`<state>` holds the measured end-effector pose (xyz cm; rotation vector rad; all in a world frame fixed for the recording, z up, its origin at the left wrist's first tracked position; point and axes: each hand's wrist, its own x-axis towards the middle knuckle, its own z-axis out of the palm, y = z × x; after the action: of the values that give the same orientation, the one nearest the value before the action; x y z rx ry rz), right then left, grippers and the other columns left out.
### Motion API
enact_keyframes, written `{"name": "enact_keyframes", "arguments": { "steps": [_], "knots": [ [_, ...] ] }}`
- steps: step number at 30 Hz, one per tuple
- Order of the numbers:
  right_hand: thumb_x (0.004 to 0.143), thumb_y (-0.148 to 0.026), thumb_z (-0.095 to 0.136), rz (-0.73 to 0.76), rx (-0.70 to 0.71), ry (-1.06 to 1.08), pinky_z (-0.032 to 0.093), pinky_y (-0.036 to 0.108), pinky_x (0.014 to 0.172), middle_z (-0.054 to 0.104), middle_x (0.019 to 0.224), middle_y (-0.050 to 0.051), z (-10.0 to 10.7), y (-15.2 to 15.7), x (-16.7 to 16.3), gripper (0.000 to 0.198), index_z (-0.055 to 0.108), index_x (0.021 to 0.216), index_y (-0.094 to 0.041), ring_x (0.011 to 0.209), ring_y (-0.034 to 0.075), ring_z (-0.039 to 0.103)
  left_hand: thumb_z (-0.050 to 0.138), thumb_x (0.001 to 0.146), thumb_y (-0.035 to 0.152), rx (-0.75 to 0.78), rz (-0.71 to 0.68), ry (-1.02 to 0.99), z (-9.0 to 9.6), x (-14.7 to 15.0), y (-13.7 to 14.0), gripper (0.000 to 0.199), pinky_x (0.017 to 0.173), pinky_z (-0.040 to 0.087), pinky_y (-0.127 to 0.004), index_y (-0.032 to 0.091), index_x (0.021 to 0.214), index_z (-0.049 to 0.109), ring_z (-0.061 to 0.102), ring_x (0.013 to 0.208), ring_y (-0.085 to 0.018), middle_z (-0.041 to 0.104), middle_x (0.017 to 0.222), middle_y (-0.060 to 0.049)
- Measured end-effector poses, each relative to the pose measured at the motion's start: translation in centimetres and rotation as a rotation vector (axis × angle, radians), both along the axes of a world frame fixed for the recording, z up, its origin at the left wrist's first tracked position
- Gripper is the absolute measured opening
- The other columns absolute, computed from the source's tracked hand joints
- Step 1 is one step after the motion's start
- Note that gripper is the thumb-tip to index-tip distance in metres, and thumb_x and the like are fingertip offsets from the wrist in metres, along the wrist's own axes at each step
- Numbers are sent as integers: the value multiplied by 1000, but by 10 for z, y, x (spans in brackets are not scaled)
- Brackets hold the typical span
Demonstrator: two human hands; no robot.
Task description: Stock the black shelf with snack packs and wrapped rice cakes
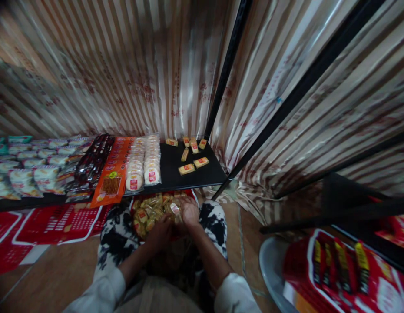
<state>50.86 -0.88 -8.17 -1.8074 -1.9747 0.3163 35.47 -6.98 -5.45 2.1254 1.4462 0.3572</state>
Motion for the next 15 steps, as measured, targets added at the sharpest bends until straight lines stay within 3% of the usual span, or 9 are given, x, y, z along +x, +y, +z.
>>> {"name": "enact_keyframes", "arguments": {
  "steps": [4,8,15],
  "knots": [
    [85,-19,38,3,101,149,41,37,96,66,110,8,11,-5,-1,35,66,106,-18,106,19,57,36,84,11,61,50,-132,-8,-5,3,30,89,48,-33,19,100,60,58,103,-17,56,121,-9],
    [87,-26,38,-20,162,303,43,37,95,68,106,7,27,-8,-3,34,67,103,-20,104,20,59,39,76,5,182,126,-283,-18,-10,10,32,89,49,-35,16,97,60,58,102,-18,60,111,-11],
    [86,-37,41,-198,119,583,50,33,81,70,98,8,34,-1,-8,36,67,100,-17,88,20,64,38,75,6,202,183,-264,-20,-16,17,30,92,47,-35,14,92,62,57,101,-18,61,107,-12]
  ]
}}
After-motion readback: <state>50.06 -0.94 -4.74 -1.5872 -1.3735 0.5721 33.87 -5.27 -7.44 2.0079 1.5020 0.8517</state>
